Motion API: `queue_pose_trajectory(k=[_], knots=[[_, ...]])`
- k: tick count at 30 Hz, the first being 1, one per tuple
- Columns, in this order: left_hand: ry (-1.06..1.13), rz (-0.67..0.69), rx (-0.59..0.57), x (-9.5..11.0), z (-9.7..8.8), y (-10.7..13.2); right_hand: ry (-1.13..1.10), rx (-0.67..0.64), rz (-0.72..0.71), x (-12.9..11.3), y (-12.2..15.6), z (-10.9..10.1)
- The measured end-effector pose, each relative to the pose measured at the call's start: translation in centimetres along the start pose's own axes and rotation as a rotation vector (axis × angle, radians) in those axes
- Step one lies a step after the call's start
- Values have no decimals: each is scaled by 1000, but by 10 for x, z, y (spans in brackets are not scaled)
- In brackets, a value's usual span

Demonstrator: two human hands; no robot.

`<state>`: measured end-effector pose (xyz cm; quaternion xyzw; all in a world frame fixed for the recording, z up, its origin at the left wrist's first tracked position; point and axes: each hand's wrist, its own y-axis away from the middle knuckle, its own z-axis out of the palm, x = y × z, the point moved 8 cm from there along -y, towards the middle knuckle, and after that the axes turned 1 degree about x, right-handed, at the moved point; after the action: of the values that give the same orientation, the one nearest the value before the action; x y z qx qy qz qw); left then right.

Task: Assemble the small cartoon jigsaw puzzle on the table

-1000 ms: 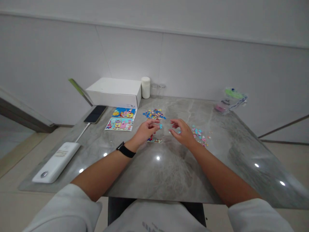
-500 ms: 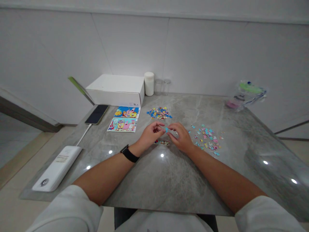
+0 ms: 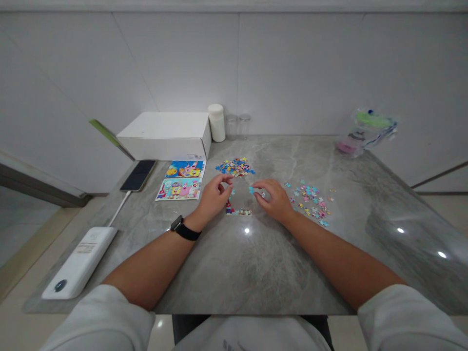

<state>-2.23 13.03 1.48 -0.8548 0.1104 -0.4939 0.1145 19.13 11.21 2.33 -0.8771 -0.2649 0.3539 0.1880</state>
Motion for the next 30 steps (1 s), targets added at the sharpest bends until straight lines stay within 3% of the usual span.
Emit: queue_pose_trajectory(k=[6,12,22,26,30], knots=[[-96,-25,95,-24,-20,-13,151,-87,30,13,-1,10],[-110,62,78,-26,-12,-11,305,-212,103,21,0,19],[-108,93,26,-24,-5,-9,376,-283,184,24,1,20],[-115,100,20,-20,-6,-8,332,-192,231,25,-8,-2],[-124,101,17,-19,-4,-7,327,-76,318,39,-27,-55]])
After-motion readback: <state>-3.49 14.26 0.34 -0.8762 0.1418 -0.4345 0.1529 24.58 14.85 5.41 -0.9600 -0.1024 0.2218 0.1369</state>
